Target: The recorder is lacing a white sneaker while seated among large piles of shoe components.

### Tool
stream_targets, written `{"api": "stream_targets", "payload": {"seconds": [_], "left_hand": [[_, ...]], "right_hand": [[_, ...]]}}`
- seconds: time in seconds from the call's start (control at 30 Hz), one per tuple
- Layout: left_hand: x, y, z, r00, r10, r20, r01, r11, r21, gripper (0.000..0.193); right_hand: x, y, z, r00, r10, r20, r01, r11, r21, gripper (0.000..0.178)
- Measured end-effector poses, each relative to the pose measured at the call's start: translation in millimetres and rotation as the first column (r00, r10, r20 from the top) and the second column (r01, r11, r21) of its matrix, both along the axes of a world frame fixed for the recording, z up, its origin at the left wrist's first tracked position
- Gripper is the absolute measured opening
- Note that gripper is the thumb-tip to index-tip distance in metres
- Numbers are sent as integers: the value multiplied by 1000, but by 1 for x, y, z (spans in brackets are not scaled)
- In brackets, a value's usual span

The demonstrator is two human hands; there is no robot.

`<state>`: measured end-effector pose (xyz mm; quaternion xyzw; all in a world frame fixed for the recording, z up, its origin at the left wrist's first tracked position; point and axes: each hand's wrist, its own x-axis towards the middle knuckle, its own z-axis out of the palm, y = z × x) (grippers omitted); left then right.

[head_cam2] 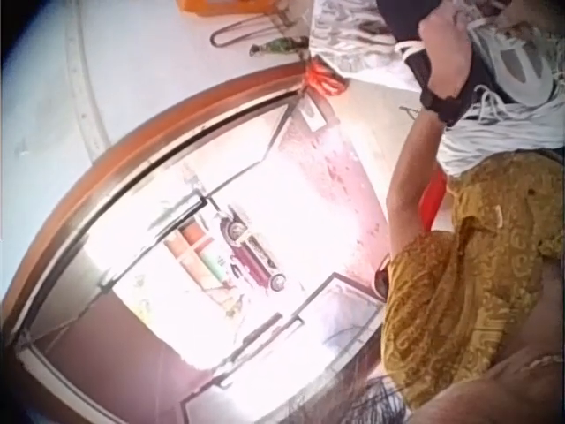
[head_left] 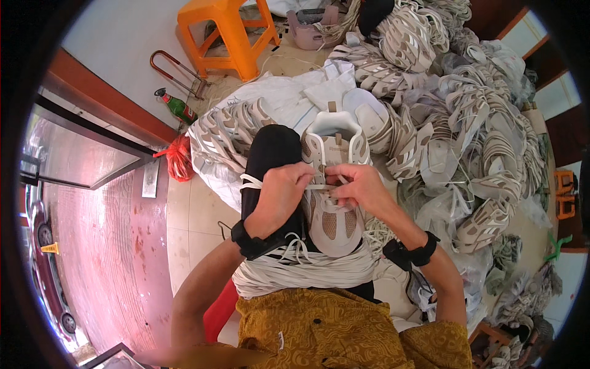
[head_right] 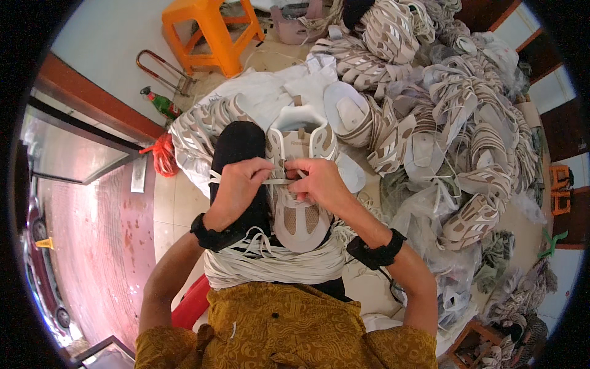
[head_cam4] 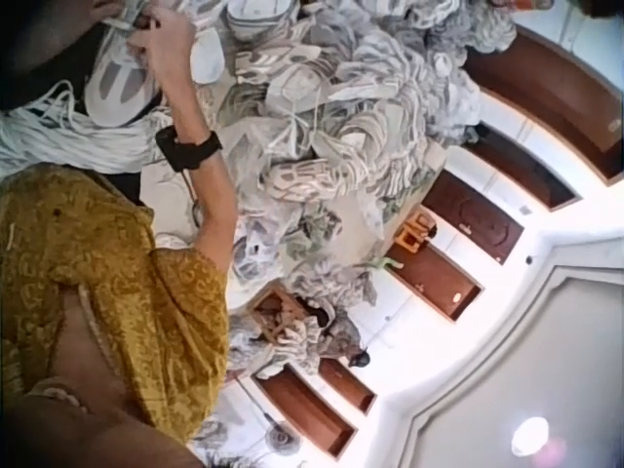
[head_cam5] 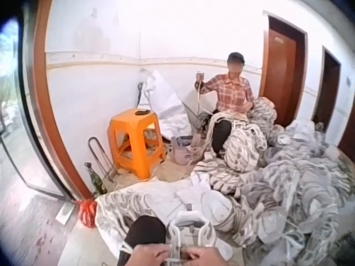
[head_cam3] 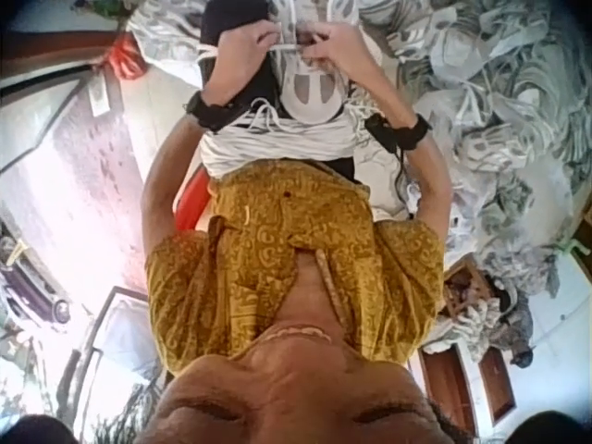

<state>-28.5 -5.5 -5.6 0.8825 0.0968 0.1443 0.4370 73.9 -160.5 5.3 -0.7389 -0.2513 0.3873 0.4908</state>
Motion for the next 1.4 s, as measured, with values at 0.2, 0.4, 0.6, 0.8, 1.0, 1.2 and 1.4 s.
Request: {"api": "stream_targets", "payload": {"seconds": [0.2, 0.4, 0.6, 0.8, 1.0, 1.2, 1.4], "left_hand": [[-7, -8, -11, 998, 33, -48, -25, 987, 159, 4], [-6, -16, -5, 997, -1, -77, 29, 932, 361, 5], [-5, -17, -10, 997, -52, -53, 70, 902, 426, 8], [-5, -29, -8, 989, -140, 37, 92, 804, 587, 12], [-10, -18, -15, 989, -143, 44, 104, 869, 484, 15], [-10, -21, -14, 971, -233, 49, 155, 773, 615, 14], [-8, -18, 1, 945, -287, -156, 302, 586, 752, 12]], "right_hand": [[-4, -5, -8, 961, -32, -273, 62, 993, 105, 44], [-8, -7, -13, 962, -26, -271, 71, 985, 157, 46], [-15, -5, -10, 963, -60, -263, 101, 984, 144, 46], [-21, -8, -14, 971, -72, -227, 114, 978, 176, 46], [-26, -7, -14, 936, -103, -338, 183, 959, 216, 47], [-27, -9, -15, 946, -91, -312, 165, 961, 220, 47], [-20, -14, -16, 968, -101, -230, 156, 959, 235, 42]]}}
